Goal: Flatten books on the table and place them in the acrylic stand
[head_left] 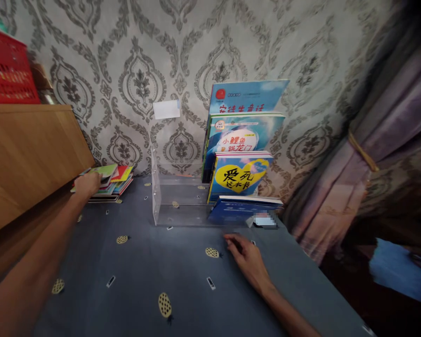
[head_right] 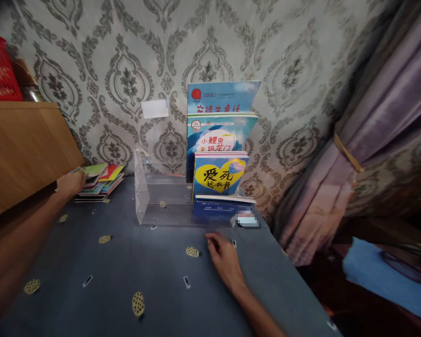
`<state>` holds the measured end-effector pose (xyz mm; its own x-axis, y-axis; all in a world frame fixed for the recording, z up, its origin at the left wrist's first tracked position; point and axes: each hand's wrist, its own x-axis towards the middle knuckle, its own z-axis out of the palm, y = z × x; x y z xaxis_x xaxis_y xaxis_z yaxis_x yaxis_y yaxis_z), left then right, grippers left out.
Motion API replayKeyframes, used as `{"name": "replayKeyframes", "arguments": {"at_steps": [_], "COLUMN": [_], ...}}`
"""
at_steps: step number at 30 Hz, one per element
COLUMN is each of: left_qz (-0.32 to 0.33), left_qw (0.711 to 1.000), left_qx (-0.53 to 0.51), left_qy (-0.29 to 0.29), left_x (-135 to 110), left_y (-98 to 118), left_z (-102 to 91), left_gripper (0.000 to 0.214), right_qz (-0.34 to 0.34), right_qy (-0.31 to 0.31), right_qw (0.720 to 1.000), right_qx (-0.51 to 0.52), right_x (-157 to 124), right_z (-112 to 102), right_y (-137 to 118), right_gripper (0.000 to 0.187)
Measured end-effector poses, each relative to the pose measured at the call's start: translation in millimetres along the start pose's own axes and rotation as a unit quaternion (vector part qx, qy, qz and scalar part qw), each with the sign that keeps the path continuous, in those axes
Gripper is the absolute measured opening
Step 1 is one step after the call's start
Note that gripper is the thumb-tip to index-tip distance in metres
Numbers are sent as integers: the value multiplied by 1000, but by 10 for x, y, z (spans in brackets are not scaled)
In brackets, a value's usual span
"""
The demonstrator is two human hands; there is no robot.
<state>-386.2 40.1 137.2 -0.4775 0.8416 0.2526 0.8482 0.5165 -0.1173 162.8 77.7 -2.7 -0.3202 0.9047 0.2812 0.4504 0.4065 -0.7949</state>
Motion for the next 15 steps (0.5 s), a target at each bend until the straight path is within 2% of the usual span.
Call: {"name": "replayKeyframes", "arguments": {"at_steps": [2, 6, 8, 10, 15], "left_qz": [-9, 53, 46, 25, 25], "left_qw": [1000, 998, 998, 998, 998], "left_qx": [17, 38, 36, 31, 48], "left_qy": [15, 12, -21, -47, -43], "left_x": [-110, -255, -276, -274, -284], "left_y": [18, 32, 7, -27, -49], "left_z": [-44, 2, 76, 144, 192], "left_gripper": [60, 60, 66, 60, 56], "right_qz": [1, -2, -2, -1, -3], "right_qy": [-2, -4, -5, -5, -9], "right_qw": [1000, 1000, 1000, 1000, 1000], "right_qx": [-2, -2, 0, -1, -8], "right_x": [6, 10, 5, 1, 6], "right_z": [5, 11, 10, 7, 1], "right_y": [11, 14, -1, -20, -23], "right_gripper": [35, 34, 34, 34, 34]}}
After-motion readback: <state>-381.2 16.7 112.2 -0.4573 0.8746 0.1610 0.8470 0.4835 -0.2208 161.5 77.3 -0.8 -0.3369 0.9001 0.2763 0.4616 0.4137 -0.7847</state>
